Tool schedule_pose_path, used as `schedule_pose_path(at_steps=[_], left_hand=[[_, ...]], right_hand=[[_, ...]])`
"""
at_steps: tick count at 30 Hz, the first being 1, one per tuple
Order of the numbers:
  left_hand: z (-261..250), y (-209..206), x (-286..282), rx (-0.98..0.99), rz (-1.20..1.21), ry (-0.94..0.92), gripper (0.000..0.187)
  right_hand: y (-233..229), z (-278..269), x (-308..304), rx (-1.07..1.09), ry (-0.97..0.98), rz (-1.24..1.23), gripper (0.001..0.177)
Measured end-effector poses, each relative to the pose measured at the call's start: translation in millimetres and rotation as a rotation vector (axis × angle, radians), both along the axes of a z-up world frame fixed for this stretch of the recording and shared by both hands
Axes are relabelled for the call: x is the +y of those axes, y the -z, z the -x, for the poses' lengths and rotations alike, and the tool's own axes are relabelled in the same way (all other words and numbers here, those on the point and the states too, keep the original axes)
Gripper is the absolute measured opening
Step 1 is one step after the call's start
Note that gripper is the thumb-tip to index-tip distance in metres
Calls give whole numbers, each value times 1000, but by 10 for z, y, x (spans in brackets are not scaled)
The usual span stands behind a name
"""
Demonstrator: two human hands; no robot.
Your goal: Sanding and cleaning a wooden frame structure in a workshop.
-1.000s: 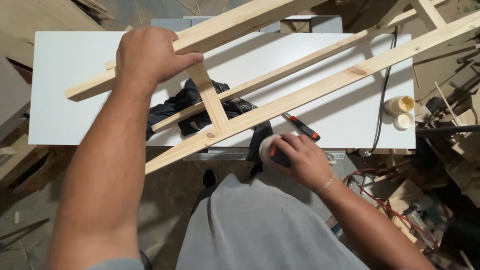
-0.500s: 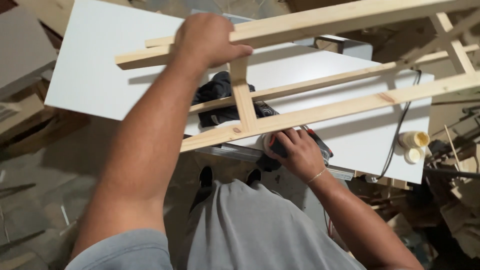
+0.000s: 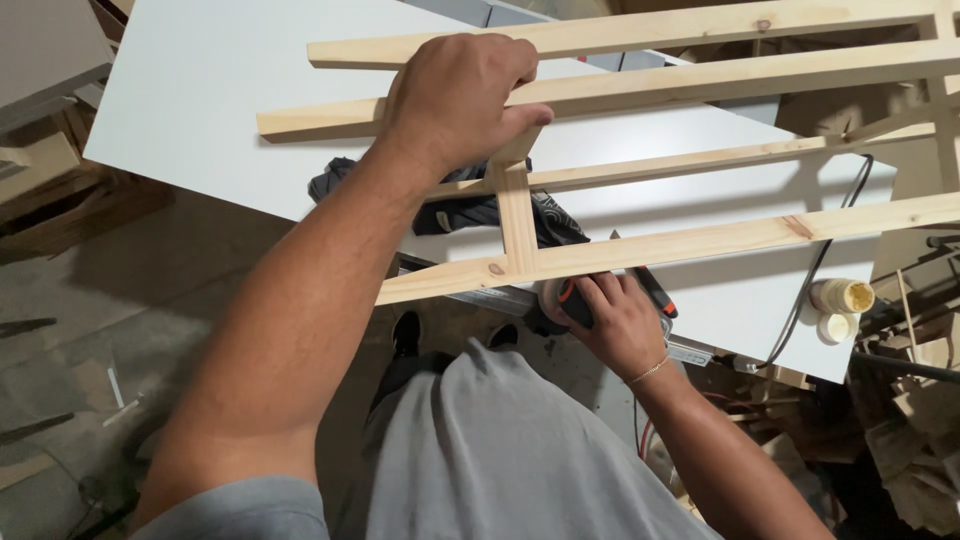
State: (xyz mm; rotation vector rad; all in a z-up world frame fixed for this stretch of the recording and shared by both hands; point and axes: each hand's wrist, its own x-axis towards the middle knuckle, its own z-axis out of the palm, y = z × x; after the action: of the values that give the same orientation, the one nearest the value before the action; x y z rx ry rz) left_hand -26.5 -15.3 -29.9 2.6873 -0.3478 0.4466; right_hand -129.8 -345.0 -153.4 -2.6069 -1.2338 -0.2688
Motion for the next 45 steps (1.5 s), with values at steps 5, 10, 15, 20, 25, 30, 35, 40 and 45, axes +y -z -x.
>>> schedule_pose_path(at_steps=[5, 10, 15, 20, 25, 30, 35, 40, 45], left_hand=[[-5, -58, 8, 61, -9, -17, 41], [-117, -81, 61, 77, -71, -39, 44], [-159, -234, 73, 239, -122, -136, 45], [-203, -320, 76, 330, -114, -188, 44], [-154, -366, 59, 361, -121, -210, 47], [-113, -284, 107, 303, -59, -177, 44], [-27, -379, 154, 267, 287, -115, 37], [10, -465, 174, 211, 491, -33, 32], [59, -434, 105, 272, 252, -16, 15]], right_hand=[[29, 5, -16, 0, 15, 9, 50], [-12, -31, 19, -24, 22, -21, 51], [-32, -103, 81, -36, 51, -25, 38], [81, -155, 87, -25, 54, -8, 45], [181, -165, 81, -33, 73, -36, 49], [320, -195, 60, -6, 80, -85, 36], [147, -193, 181, -114, 26, -170, 30], [132, -176, 207, -127, 2, -194, 27], [144, -120, 175, -78, 80, -113, 41]])
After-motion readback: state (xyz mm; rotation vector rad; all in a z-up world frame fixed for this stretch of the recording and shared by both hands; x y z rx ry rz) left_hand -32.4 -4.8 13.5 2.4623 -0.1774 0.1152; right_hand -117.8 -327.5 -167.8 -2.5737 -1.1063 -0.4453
